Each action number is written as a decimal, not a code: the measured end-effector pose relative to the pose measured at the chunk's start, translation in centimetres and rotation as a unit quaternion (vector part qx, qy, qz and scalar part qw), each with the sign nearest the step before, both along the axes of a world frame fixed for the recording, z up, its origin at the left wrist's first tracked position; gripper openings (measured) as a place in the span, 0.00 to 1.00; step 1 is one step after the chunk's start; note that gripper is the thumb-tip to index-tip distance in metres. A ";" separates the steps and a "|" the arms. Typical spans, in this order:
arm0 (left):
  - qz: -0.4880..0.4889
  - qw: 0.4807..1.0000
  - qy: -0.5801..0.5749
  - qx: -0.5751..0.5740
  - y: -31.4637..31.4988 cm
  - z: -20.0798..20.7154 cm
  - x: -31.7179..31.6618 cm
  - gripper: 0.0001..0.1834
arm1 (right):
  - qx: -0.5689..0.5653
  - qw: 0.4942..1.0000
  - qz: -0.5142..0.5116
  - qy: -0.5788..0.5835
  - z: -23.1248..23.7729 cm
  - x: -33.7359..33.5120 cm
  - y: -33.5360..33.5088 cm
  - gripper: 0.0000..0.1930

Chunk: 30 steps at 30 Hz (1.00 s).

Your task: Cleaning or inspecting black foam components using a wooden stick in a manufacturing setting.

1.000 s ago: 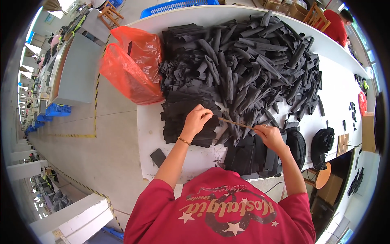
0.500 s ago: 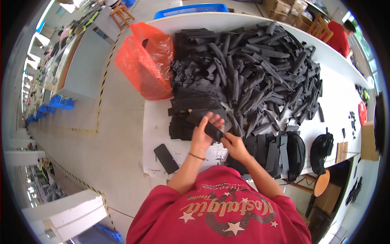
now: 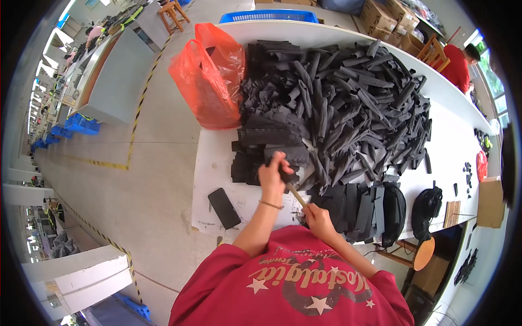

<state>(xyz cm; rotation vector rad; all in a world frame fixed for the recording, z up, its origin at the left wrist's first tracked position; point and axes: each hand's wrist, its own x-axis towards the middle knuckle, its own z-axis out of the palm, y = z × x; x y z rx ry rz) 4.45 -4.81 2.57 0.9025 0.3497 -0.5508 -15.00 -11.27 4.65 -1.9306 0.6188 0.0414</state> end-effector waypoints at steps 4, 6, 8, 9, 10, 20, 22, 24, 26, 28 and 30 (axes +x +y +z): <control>0.125 0.987 -0.071 -0.076 4.6 2.1 7.2 0.15 | -0.020 0.993 0.104 -0.041 -2.2 -7.9 -0.6 0.07; 0.101 0.983 -0.144 -0.048 5.3 5.6 9.9 0.17 | -0.014 0.996 0.085 0.004 0.3 -9.8 -1.8 0.07; 0.115 0.985 -0.126 -0.010 5.0 5.0 8.8 0.17 | -0.002 0.999 0.044 0.010 2.2 -7.8 -3.0 0.08; 0.125 0.986 -0.105 0.023 4.6 4.2 8.0 0.18 | 0.023 0.999 0.018 0.045 3.0 -6.7 -3.7 0.08; 0.135 0.986 -0.095 0.037 4.8 1.9 7.0 0.18 | 0.025 0.999 0.007 0.028 2.9 -6.1 -4.3 0.07; 0.028 0.987 -0.033 0.155 5.9 -5.3 0.1 0.16 | -0.066 0.939 -0.336 -0.016 -0.2 -12.3 -13.1 0.10; 0.007 0.985 -0.031 0.168 4.8 -5.3 -0.6 0.15 | -0.064 0.928 -0.367 -0.008 -3.0 -16.2 -12.8 0.12; -0.022 0.983 -0.034 0.177 3.9 -4.6 -1.2 0.15 | -0.108 0.896 -0.430 0.017 -4.8 -19.5 -9.6 0.15; -0.046 0.982 -0.043 0.176 3.3 -4.1 -1.7 0.15 | -0.179 0.866 -0.464 0.051 -7.3 -22.6 -4.9 0.15; -0.070 0.981 -0.042 0.175 2.3 -3.7 -2.3 0.15 | -0.191 0.834 -0.504 0.121 -13.9 -26.0 -0.3 0.16; -0.088 0.978 -0.034 0.185 1.7 -3.4 -3.1 0.15 | 0.043 0.809 -0.586 0.014 -18.0 -25.0 2.0 0.20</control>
